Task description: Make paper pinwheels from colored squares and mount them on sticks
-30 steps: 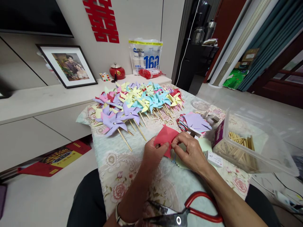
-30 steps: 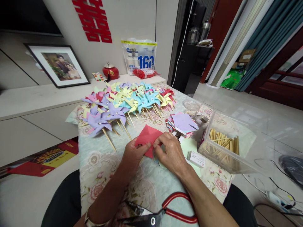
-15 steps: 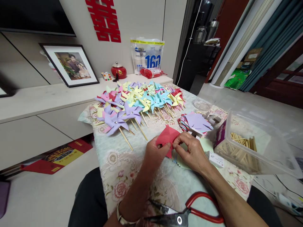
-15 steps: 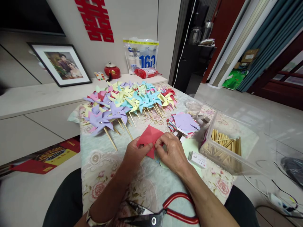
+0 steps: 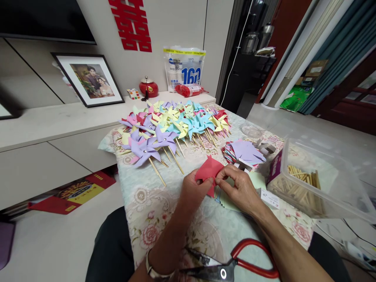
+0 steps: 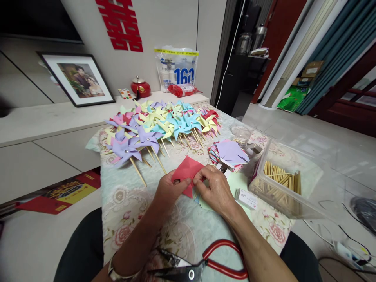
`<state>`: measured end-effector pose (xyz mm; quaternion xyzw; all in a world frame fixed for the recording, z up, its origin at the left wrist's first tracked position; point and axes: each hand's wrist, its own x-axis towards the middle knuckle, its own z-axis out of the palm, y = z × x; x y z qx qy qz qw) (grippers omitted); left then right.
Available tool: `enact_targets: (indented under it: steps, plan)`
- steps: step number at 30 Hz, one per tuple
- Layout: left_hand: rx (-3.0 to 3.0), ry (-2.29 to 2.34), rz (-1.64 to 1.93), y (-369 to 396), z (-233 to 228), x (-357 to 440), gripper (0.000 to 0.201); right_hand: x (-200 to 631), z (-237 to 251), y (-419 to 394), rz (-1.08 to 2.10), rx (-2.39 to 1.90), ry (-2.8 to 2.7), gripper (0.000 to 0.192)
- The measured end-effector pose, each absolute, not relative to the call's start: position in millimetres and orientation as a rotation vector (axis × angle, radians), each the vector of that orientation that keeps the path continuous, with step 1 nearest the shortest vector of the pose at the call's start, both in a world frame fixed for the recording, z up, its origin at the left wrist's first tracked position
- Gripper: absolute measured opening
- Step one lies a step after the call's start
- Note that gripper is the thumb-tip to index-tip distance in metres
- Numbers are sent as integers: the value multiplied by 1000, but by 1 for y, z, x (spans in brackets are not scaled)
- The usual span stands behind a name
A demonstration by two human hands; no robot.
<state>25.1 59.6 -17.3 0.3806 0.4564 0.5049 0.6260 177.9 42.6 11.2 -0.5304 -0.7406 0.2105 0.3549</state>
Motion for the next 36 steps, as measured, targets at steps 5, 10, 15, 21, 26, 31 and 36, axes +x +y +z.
enact_targets:
  steps: [5, 10, 15, 21, 26, 31, 36]
  plan:
    - [893, 1057, 1150, 60, -16, 25, 20, 178, 12, 43, 548, -1365, -1917, 15]
    - [910, 1076, 1163, 60, -16, 25, 19, 178, 11, 43, 525, -1373, -1918, 16]
    - [892, 1065, 1156, 60, -16, 25, 18, 177, 12, 42, 532, -1371, -1915, 16]
    - [837, 947, 1069, 59, -14, 19, 16, 183, 17, 42, 599, -1367, -1706, 10]
    - [780, 734, 963, 56, -9, 13, 20, 195, 18, 47, 1025, -1292, -1253, 53]
    - [866, 645, 842, 56, -13, 8, 20, 194, 20, 43, 1563, -1133, -1044, 79]
    - [940, 626, 748, 56, -23, 5, 20, 193, 20, 39, 1700, -1073, -1096, 90]
